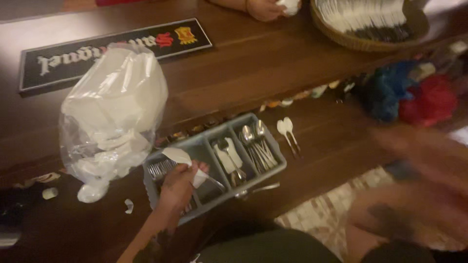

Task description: The person wipes individual forks and spoons with a napkin, taking them from a plastic bin and placing the cleaned items onto the counter.

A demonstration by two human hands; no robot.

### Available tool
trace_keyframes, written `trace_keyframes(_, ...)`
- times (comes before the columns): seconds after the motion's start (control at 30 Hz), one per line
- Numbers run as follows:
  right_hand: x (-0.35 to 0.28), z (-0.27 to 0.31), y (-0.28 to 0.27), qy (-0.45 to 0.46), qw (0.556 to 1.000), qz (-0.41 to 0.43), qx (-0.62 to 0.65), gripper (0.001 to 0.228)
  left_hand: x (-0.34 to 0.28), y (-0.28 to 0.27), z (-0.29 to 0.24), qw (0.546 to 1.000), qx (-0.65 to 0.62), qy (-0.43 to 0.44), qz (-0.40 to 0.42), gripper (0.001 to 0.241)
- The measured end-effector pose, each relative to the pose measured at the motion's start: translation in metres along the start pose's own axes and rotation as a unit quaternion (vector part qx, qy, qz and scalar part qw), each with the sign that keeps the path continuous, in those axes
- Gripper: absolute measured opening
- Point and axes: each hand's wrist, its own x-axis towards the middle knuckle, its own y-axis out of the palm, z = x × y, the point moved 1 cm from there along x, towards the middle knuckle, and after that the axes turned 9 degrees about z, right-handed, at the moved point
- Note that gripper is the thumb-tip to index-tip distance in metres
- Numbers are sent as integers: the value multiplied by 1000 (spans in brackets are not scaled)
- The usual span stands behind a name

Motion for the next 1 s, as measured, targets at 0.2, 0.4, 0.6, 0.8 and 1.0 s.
trace_keyframes(0.2, -17, -8, 32, 110, 993, -35, 7, 32, 13, 1, 5, 999, -19, 4, 28, 27)
trace_keyframes(0.4, -55, -17, 71, 257, 917, 169, 252, 21, 14, 21, 11, 995, -95, 21, 38, 20)
trace_keyframes(0.6, -25, -64, 168, 124, 879, -16, 461, 27, 7, 48, 5, 989, -106, 5, 102, 16)
trace_keyframes(0.8, 9, -47, 297, 210, 365, 175, 890, 56, -6, 73, -6, 953, -148, 13, 262, 16)
trace_keyframes(1.0, 2, -48, 300, 119, 328, 129, 928, 31, -9, 77, 4, 974, -125, 14, 190, 14)
